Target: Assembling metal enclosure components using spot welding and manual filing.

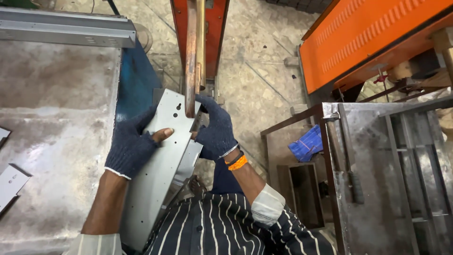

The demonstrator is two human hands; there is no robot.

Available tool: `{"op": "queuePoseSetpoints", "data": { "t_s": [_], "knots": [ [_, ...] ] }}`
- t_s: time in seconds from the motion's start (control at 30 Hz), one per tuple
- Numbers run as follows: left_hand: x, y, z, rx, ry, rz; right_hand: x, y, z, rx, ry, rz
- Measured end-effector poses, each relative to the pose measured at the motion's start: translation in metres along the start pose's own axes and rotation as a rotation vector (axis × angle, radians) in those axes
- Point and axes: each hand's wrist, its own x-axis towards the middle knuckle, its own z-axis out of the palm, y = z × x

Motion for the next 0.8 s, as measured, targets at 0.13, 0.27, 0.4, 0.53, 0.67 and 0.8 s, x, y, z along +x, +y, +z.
{"op": "queuePoseSetpoints", "data": {
  "t_s": [0.13, 0.27, 0.4, 0.53, 0.67, 0.8],
  "knots": [
    [0.001, 0.01, -0.002, 0.039, -0.004, -0.02, 0.002, -0.006, -0.005, 0.047, -0.013, -0.013],
    [-0.004, 0.018, -0.003, 0.004, -0.007, -0.038, -0.001, -0.005, -0.001, 0.121, 0.005, -0.014],
    [-0.005, 0.014, -0.003, 0.043, -0.001, -0.028, -0.005, 0.005, 0.004, 0.081, 0.006, 0.002],
    [-0.004, 0.012, -0.001, -0.02, -0.001, -0.011, -0.006, 0.01, 0.002, 0.044, -0.007, 0.019],
    [-0.005, 0.025, -0.004, -0.087, -0.034, -0.055, -0.005, 0.008, 0.002, 0.178, 0.009, -0.013],
    [-0.006, 0.029, -0.005, -0.106, -0.051, -0.091, -0.005, 0.004, -0.001, 0.126, -0.024, 0.033]
  ]
}}
